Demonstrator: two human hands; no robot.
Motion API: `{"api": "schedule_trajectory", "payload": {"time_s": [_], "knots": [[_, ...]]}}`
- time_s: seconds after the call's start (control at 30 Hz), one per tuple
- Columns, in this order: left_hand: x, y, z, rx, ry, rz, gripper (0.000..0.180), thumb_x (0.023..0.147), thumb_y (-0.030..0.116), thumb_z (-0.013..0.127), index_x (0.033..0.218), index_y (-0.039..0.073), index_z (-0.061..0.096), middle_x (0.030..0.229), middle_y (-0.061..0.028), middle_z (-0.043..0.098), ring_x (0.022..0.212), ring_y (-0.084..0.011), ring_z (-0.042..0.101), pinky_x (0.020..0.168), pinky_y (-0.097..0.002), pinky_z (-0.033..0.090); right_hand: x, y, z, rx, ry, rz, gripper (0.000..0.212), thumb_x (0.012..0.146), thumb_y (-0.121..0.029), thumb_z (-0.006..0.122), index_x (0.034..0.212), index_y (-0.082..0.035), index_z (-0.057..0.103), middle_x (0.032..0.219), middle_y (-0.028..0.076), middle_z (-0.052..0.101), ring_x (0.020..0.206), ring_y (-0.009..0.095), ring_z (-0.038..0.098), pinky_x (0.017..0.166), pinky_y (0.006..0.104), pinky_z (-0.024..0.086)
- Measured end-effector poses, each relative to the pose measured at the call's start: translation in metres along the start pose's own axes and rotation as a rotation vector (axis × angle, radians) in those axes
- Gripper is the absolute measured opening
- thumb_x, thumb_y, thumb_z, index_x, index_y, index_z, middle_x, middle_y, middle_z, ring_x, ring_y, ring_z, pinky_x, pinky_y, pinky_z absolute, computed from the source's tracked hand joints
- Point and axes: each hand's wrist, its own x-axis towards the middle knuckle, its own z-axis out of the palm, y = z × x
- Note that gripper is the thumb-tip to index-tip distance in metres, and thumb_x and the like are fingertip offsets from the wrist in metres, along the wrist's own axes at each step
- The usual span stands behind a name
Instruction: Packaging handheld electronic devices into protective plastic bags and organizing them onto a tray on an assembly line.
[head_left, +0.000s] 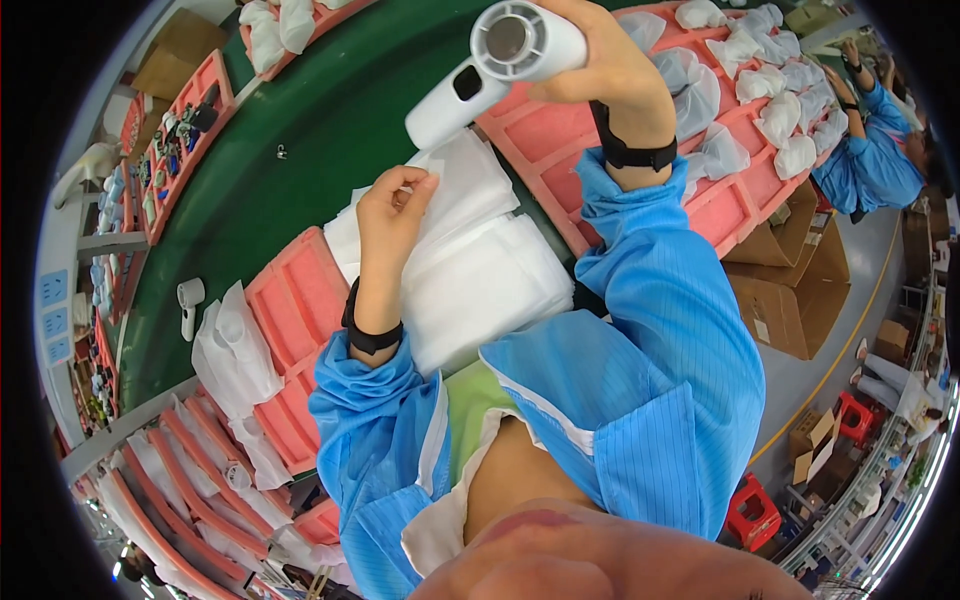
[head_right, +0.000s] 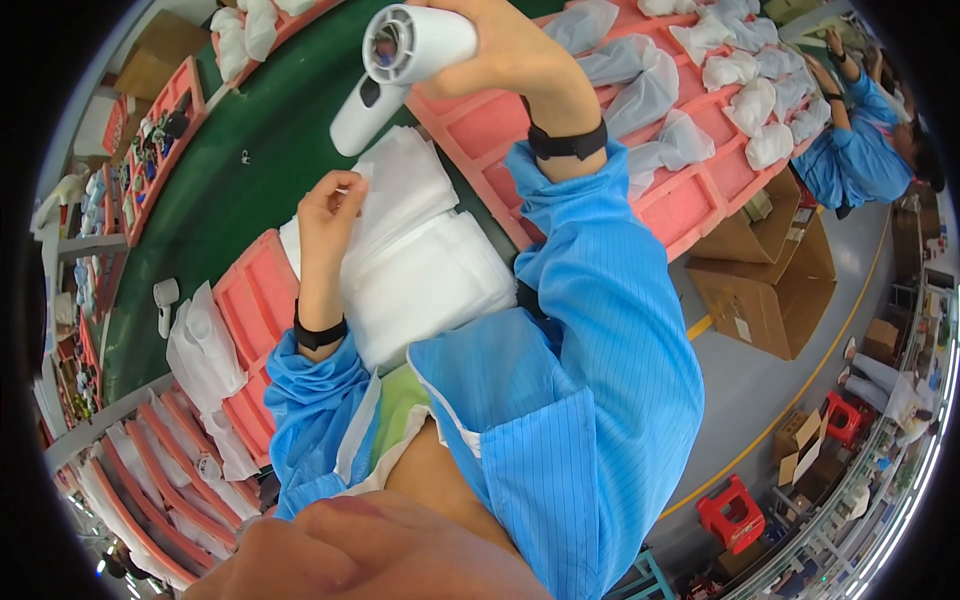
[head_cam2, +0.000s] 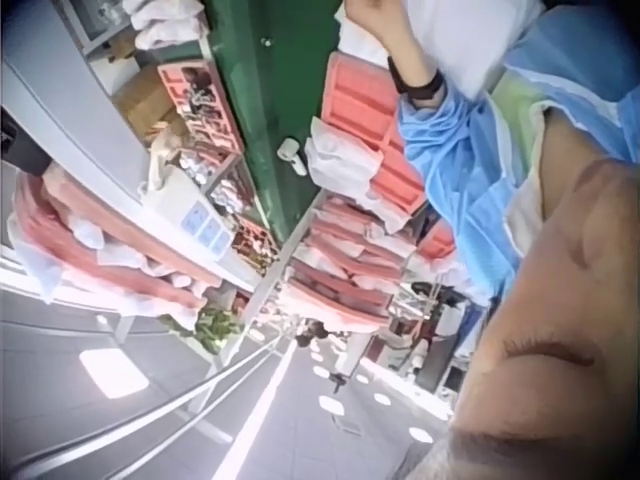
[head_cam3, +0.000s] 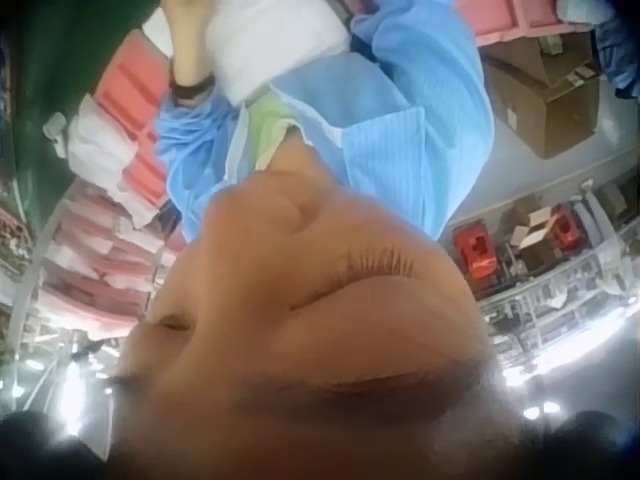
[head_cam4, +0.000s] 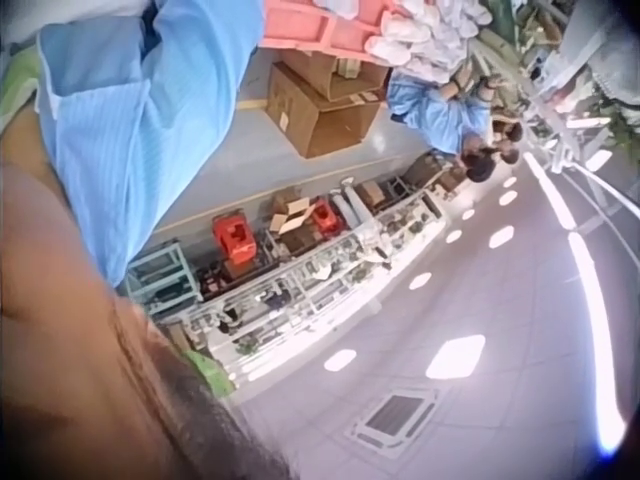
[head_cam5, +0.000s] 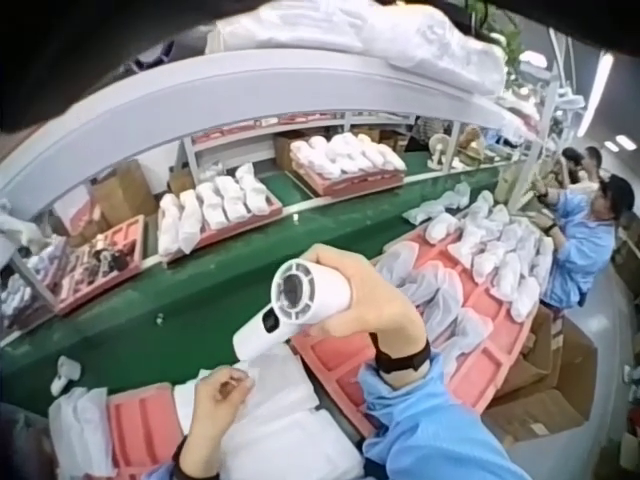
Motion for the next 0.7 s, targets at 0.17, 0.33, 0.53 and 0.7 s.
{"api": "schedule_trajectory", "payload": {"time_s": [0.17, 0.33, 0.53, 0.7], "knots": [[-0.004, 0.017, -0.019, -0.122, 0.125, 0.133, 0.010, 0.088, 0.007, 0.067, 0.092, -0.002, 0.064, 0.078, 0.0018, 0.058, 0.058, -0.0026, 0.043, 0.054, -0.0191, 0.036, -0.001, 0.001, 0.005, 0.089, -0.029, 0.054, 0.048, 0.062, -0.011, 0.078, 0.106, -0.005, 0.059, 0.097, 0.002, 0.063, 0.088, 0.009, 0.057, 0.077, 0.0245, 0.045], [-0.013, 0.042, -0.031, -0.344, 0.182, 0.037, 0.007, 0.093, 0.007, 0.060, 0.097, 0.001, 0.061, 0.082, -0.0010, 0.061, 0.064, -0.0063, 0.051, 0.057, -0.0203, 0.040, 0.005, 0.028, 0.026, -0.115, -0.157, -0.152, 0.051, 0.060, -0.008, 0.072, 0.109, -0.005, 0.059, 0.102, 0.006, 0.062, 0.095, 0.016, 0.059, 0.083, 0.0292, 0.047], [-0.018, 0.066, -0.031, -0.851, 0.359, 0.169, 0.014, 0.097, 0.008, 0.054, 0.110, 0.004, 0.053, 0.103, -0.0064, 0.061, 0.087, -0.0131, 0.059, 0.074, -0.0254, 0.048, 0.018, 0.055, 0.097, -0.309, -0.120, -0.330, 0.055, 0.060, 0.000, 0.071, 0.112, -0.005, 0.058, 0.107, 0.009, 0.057, 0.096, 0.025, 0.060, 0.081, 0.0319, 0.049], [-0.015, 0.061, -0.039, -1.146, 0.231, 0.054, 0.024, 0.095, 0.007, 0.055, 0.118, 0.004, 0.050, 0.112, -0.0072, 0.057, 0.095, -0.0154, 0.058, 0.080, -0.0278, 0.047, 0.012, 0.056, 0.118, -0.472, -0.023, -0.340, 0.062, 0.059, 0.001, 0.075, 0.118, -0.005, 0.055, 0.108, 0.012, 0.053, 0.098, 0.032, 0.058, 0.081, 0.0348, 0.049]]}}
